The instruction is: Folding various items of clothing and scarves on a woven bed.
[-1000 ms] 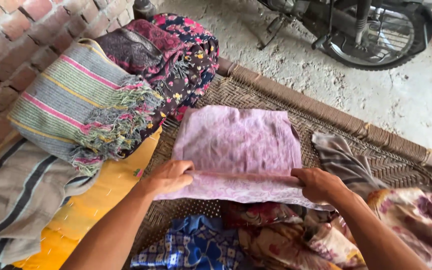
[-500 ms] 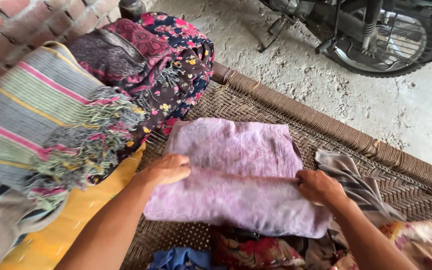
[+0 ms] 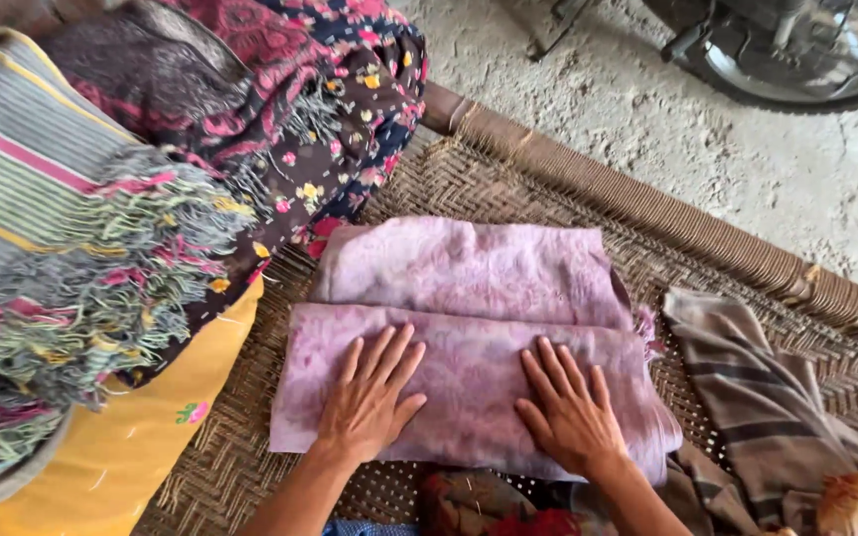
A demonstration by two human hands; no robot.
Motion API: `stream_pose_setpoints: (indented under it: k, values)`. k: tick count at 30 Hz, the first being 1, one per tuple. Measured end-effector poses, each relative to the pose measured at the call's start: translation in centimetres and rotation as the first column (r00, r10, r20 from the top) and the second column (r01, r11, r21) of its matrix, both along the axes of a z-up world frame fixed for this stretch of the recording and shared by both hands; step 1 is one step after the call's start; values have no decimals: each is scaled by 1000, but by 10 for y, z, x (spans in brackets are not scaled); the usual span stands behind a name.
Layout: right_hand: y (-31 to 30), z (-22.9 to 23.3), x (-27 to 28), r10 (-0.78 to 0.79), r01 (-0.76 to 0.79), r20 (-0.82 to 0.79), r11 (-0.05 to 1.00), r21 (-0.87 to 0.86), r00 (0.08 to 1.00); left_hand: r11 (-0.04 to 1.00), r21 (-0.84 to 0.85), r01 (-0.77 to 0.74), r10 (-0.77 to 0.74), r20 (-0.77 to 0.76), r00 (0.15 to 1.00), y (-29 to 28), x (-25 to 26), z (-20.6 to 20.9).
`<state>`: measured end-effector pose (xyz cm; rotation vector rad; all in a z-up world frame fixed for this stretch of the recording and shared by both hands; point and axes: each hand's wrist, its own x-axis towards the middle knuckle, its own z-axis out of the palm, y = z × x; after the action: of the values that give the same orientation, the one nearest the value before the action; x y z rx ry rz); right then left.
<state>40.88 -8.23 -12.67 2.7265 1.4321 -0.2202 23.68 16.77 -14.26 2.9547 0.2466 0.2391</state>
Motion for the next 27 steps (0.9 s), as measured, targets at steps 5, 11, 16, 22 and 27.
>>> stream_pose_setpoints:
  k: [5,11,16,22,27]
  values:
    - [-2,6,2,-100,90,-117,992,-90,988,997,-61,40,-44,-69,997,10,-14,-2]
    - [-8,78,-3,84,-176,-311,943,-282,947,936,-164,311,-347,-278,896,29,-43,41]
    - [-43,37,-5,140,-207,-207,913,-352,968,899,177,401,-307,-397,865,42,-78,-10]
    - [-36,65,28,-178,135,-269,976,-169,947,980,-192,50,-147,-534,833,51,-35,94]
    - [-26,70,72,-258,116,-454,941,-317,853,865,-493,-95,-152,-438,886,94,-25,73]
